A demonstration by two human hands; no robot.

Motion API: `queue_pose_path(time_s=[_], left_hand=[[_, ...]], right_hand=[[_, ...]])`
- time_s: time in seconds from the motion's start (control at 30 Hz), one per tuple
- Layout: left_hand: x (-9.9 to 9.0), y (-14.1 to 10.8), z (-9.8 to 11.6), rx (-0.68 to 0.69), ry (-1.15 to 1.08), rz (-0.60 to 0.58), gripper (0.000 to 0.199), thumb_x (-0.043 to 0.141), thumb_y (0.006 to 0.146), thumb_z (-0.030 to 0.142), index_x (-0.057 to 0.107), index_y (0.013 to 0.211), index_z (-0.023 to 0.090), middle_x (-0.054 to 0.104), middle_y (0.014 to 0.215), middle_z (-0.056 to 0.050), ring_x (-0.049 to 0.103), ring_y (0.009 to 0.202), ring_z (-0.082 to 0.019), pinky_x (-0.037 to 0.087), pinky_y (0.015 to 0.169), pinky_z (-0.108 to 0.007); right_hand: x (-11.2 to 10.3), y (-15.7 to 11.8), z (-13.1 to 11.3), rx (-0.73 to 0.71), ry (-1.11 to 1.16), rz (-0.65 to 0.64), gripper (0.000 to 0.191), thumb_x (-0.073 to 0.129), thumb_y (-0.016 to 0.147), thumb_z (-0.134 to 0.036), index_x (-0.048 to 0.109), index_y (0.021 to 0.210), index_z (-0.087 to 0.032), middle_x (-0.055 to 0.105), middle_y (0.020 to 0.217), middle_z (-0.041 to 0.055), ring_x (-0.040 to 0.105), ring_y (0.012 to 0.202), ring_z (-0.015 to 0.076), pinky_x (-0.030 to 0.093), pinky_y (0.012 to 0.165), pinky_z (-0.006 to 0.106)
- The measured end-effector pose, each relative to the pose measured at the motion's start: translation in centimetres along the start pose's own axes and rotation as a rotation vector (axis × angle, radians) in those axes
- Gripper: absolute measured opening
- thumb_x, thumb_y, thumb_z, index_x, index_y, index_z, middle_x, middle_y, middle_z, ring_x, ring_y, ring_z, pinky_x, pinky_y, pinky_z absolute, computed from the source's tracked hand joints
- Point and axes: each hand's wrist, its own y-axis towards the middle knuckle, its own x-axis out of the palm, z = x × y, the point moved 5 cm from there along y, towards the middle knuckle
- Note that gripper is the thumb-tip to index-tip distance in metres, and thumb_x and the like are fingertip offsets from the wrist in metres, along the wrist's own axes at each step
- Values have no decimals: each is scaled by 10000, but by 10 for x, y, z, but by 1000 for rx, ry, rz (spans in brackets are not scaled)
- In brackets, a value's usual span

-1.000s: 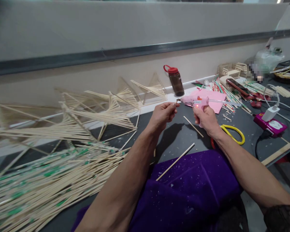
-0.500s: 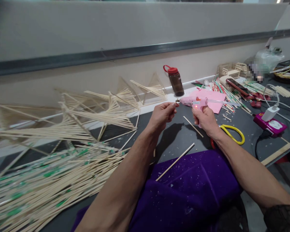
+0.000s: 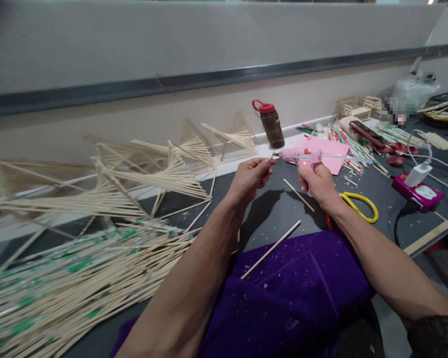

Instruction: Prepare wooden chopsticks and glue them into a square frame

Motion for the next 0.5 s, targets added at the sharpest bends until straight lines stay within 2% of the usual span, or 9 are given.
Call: queue_pose_path(time_s=[0.5], left_hand=[[0, -1, 0, -16, 5, -3, 197, 644, 721, 294, 627, 786, 109, 498, 530, 40, 300, 352, -20, 152, 360, -177]], right_hand=[[-1, 0, -2, -41, -37, -11, 271, 569, 787, -372, 496, 597, -193, 484, 467, -48, 437, 394, 60, 300, 393, 201]])
